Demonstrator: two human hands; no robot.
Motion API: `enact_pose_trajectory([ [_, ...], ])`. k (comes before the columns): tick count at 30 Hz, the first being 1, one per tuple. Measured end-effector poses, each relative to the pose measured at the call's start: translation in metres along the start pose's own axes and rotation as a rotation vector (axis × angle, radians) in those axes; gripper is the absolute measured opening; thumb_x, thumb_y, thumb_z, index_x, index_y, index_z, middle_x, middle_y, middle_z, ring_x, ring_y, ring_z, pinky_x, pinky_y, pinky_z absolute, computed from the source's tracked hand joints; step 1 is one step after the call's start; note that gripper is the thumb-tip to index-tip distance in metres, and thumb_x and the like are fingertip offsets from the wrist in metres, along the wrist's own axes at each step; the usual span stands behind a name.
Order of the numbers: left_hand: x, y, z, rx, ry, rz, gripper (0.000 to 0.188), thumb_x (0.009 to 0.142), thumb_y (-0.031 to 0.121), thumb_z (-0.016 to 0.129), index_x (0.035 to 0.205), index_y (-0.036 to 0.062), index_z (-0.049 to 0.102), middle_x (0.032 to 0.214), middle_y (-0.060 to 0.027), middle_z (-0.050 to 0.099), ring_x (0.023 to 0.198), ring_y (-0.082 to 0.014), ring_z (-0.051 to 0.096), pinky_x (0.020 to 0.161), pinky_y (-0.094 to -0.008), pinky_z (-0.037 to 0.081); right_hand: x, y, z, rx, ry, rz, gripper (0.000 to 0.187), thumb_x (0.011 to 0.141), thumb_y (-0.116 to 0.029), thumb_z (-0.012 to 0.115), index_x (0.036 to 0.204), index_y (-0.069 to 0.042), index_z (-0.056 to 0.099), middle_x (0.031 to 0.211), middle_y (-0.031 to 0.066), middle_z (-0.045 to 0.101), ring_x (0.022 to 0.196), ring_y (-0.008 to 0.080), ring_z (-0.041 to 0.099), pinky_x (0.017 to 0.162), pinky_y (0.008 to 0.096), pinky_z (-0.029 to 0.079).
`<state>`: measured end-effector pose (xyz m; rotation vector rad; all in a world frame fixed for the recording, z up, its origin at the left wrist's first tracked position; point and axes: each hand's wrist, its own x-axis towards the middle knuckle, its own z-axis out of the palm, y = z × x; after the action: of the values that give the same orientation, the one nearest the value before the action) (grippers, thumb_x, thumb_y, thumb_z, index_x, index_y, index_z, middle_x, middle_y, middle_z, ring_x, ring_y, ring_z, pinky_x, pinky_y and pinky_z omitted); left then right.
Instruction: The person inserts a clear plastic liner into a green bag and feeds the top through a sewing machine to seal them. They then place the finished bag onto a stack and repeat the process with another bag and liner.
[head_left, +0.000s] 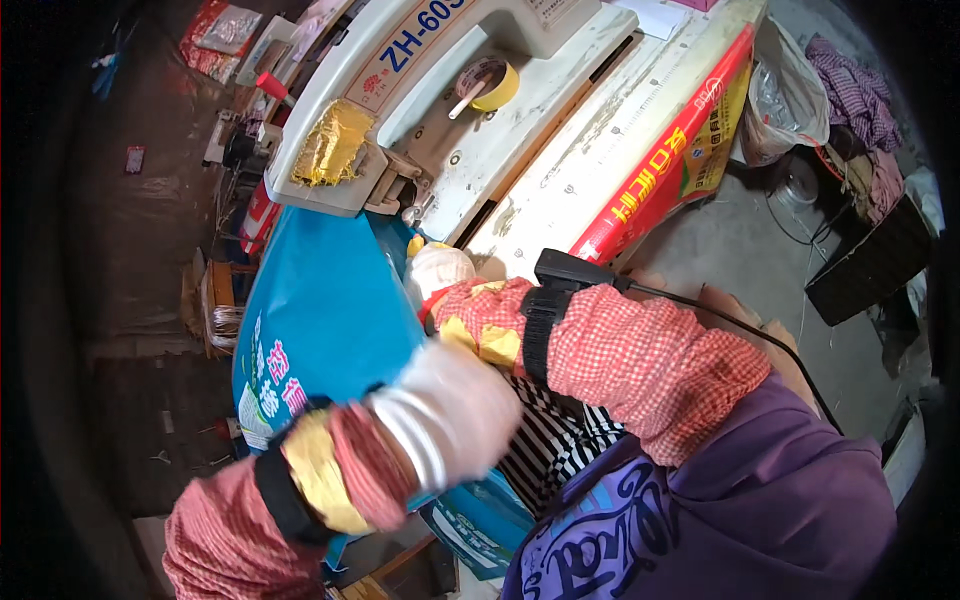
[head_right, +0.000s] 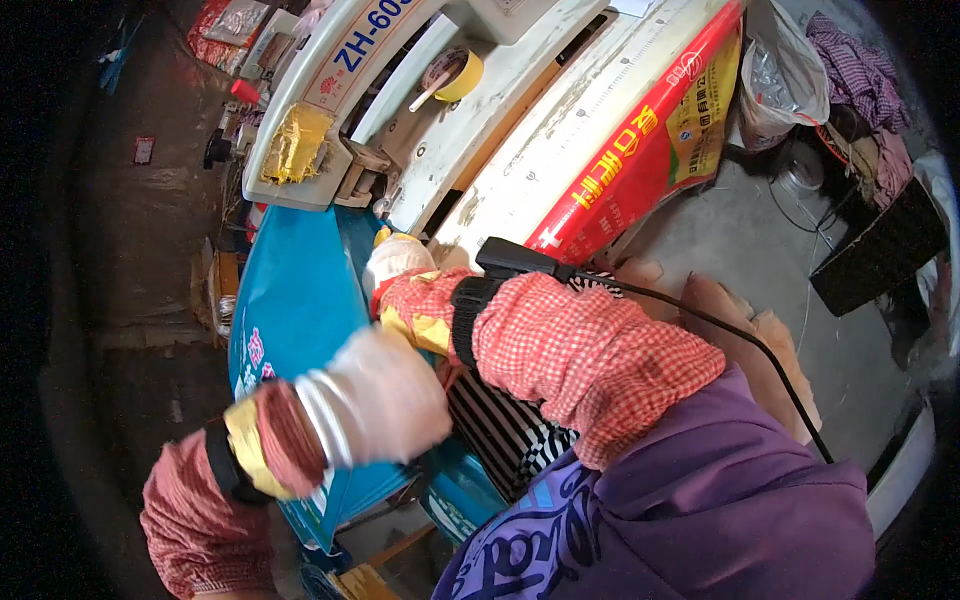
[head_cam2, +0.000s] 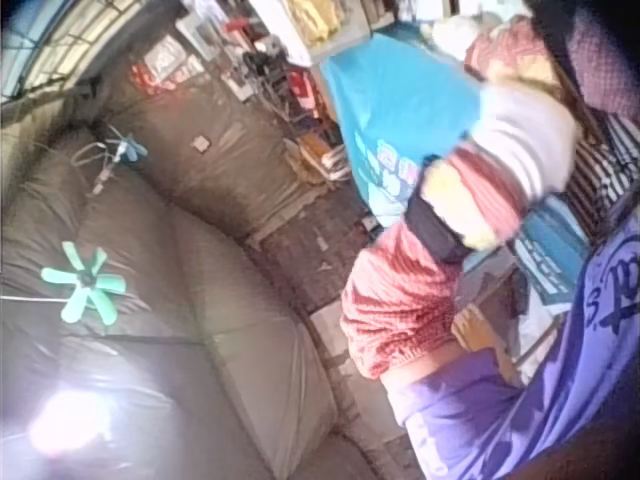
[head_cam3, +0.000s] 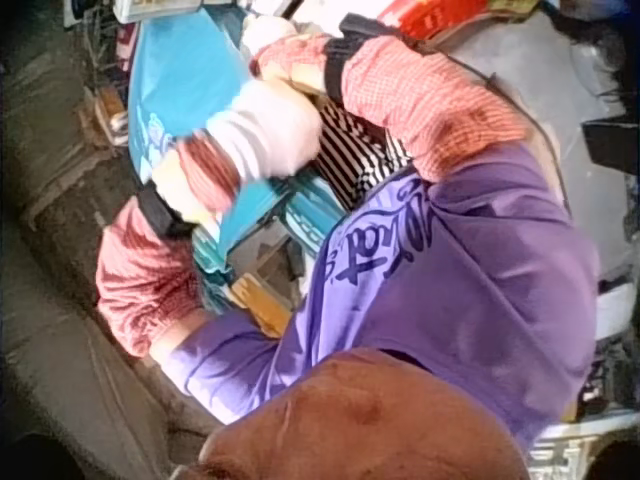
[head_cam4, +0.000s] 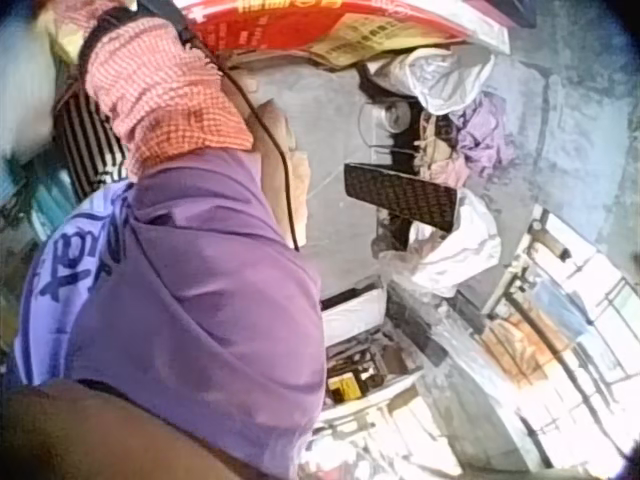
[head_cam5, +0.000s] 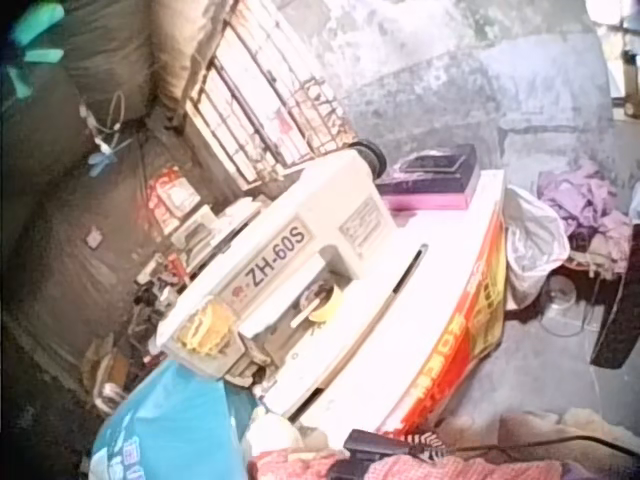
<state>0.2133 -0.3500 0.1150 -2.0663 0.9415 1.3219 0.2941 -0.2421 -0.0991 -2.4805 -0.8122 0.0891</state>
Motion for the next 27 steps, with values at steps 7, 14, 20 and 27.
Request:
enact_pose_trajectory([
  [7,-0.072,-0.080,-0.046,0.109,-0.250,-0.583,0.044,0.068,0.052,0.065,0.069,0.0082,0.069,0.067,-0.0102,0.064,0.065,-0.0280,0.061,0.061,-0.0357,0.048,-0.021,-0.008,-0.048,0.062,-0.074,-0.027,0.021,0.082,-0.025,0.052,0.089,-0.011,0.065,0.080,0.0063,0.064,0.073,0.0229,0.061,0.063,0.0358,0.049],
  [14,-0.042,0.010,0.008,-0.126,0.016,-0.237,0.022,0.071,0.017,0.059,0.065,-0.0033,0.064,0.069,-0.0201,0.060,0.073,-0.0290,0.058,0.065,-0.0378,0.048,-0.017,-0.003,-0.069,0.031,-0.188,-0.040,0.026,0.078,-0.020,0.057,0.102,-0.013,0.066,0.084,0.0053,0.067,0.078,0.0188,0.063,0.072,0.0331,0.050],
  [20,-0.013,-0.021,-0.024,0.091,-0.079,-0.107,0.031,0.083,0.029,0.053,0.063,0.0088,0.065,0.058,-0.0048,0.055,0.056,-0.0216,0.054,0.054,-0.0339,0.039,-0.010,-0.010,-0.029,1.964,-0.616,0.222,0.022,0.080,-0.029,0.055,0.069,-0.012,0.064,0.068,0.0058,0.062,0.064,0.0225,0.060,0.061,0.0385,0.048],
  [27,-0.086,-0.077,-0.059,0.276,-0.141,-0.611,0.037,0.062,0.046,0.072,0.065,0.0090,0.071,0.060,-0.0051,0.063,0.085,-0.0207,0.062,0.093,-0.0395,0.038,0.006,-0.007,0.018,3.352,-0.549,-0.511,0.017,0.082,-0.022,0.057,0.078,-0.008,0.066,0.064,0.0058,0.061,0.059,0.0224,0.059,0.056,0.0351,0.048],
])
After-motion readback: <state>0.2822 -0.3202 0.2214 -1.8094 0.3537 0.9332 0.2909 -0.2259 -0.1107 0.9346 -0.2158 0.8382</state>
